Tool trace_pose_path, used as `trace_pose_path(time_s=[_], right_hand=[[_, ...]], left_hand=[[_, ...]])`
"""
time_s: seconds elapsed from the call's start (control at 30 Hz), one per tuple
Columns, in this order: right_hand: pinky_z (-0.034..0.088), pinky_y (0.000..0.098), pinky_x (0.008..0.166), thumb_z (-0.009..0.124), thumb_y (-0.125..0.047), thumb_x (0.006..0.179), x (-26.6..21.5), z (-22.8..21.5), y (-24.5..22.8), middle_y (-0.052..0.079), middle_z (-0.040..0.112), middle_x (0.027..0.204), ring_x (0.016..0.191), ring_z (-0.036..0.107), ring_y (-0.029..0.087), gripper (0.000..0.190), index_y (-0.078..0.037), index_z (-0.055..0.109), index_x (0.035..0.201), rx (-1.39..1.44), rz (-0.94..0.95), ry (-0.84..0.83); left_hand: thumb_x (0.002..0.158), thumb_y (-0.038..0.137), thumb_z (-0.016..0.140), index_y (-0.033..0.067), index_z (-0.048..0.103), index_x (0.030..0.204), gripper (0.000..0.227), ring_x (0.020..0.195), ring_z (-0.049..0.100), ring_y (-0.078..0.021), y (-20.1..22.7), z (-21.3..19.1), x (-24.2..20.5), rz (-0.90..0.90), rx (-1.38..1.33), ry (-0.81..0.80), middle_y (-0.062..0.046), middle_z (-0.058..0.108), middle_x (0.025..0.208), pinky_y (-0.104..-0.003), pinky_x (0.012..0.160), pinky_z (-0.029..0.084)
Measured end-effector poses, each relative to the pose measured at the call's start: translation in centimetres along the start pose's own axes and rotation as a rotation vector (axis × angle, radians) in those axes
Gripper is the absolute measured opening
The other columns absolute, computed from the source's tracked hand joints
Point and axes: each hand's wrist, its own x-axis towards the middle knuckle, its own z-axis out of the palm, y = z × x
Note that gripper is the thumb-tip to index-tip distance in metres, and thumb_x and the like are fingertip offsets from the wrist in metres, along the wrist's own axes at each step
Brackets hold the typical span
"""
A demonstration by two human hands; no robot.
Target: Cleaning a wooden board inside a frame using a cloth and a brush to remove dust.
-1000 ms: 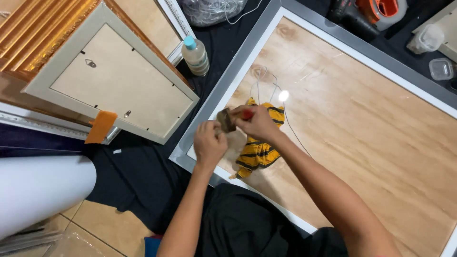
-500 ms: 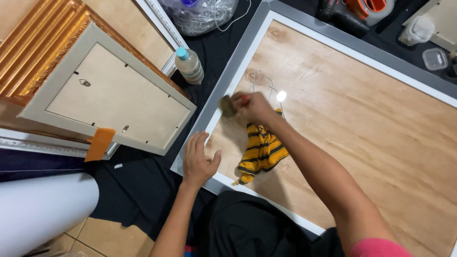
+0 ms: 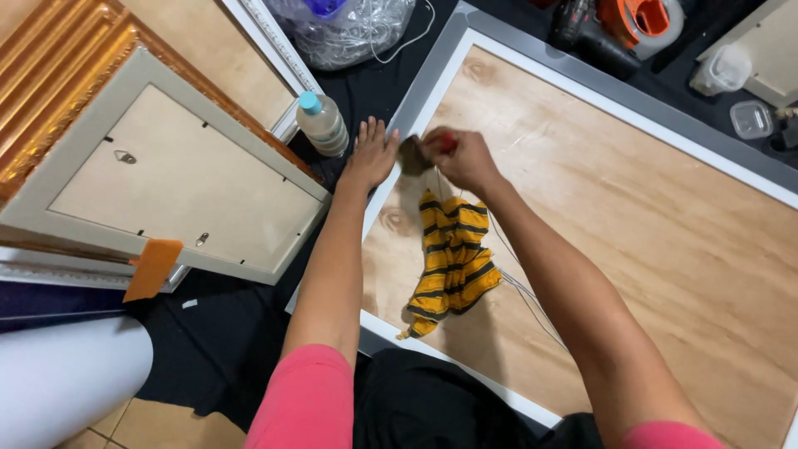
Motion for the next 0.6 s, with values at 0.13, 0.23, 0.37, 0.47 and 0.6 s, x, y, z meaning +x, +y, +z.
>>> trace_pose_path(time_s=[0.13,0.23,0.37,0.47,0.6], right_hand=[[0.058,0.0418,0.080,0.075,-0.021,0.080,2.5,-2.5,0.3,0.012,0.076,0.082,0.084,0.075,0.036,0.021,-0.025,0.080,0.100,-0.040,-0.006,0.128],[0.058,0.0447,0.083,0.076,-0.017,0.077,3.7,-3.0,2.5,0.017,0.077,0.088,0.090,0.075,0.039,0.022,-0.020,0.081,0.098,-0.024,-0.024,-0.058],[0.060,0.0376,0.080,0.072,-0.012,0.084,4.9,-5.4,2.0,0.013,0.076,0.090,0.085,0.073,0.030,0.027,-0.019,0.078,0.109,0.074,0.017,0.006],[0.060,0.0384,0.080,0.076,-0.010,0.081,5.5,-5.5,1.5,0.019,0.076,0.090,0.083,0.073,0.032,0.023,-0.011,0.080,0.103,0.145,-0.015,-0.099],[0.058,0.0390,0.080,0.077,-0.018,0.081,8.0,-6.4,2.9,0.006,0.077,0.084,0.083,0.075,0.028,0.020,-0.027,0.082,0.098,-0.067,-0.049,0.115]], left_hand=[[0.093,0.084,0.028,0.0065,0.018,0.164,0.106,0.160,0.003,-0.0291,3.5,-3.9,-4.1,-0.011,0.089,-0.051,-0.014,0.006,0.173,-0.041,0.132,0.008],[0.078,0.072,0.067,0.0040,0.016,0.164,0.121,0.161,0.005,-0.0302,3.9,-4.8,-5.0,0.037,0.098,-0.097,-0.016,0.008,0.173,-0.040,0.132,0.011],[0.055,0.082,0.080,0.0066,0.014,0.164,0.149,0.160,0.006,-0.0280,3.8,-4.7,-4.2,0.001,0.217,-0.156,-0.013,0.007,0.173,-0.039,0.132,0.013],[0.052,0.071,0.089,0.0049,0.014,0.164,0.149,0.160,0.009,-0.0293,4.3,-4.9,-3.7,-0.009,0.282,-0.148,-0.015,0.009,0.173,-0.040,0.130,0.020],[0.048,0.062,0.098,0.0032,0.018,0.161,0.151,0.158,0.014,-0.0317,4.7,-3.8,-2.1,-0.083,0.325,-0.172,-0.018,0.014,0.171,-0.047,0.124,0.032]])
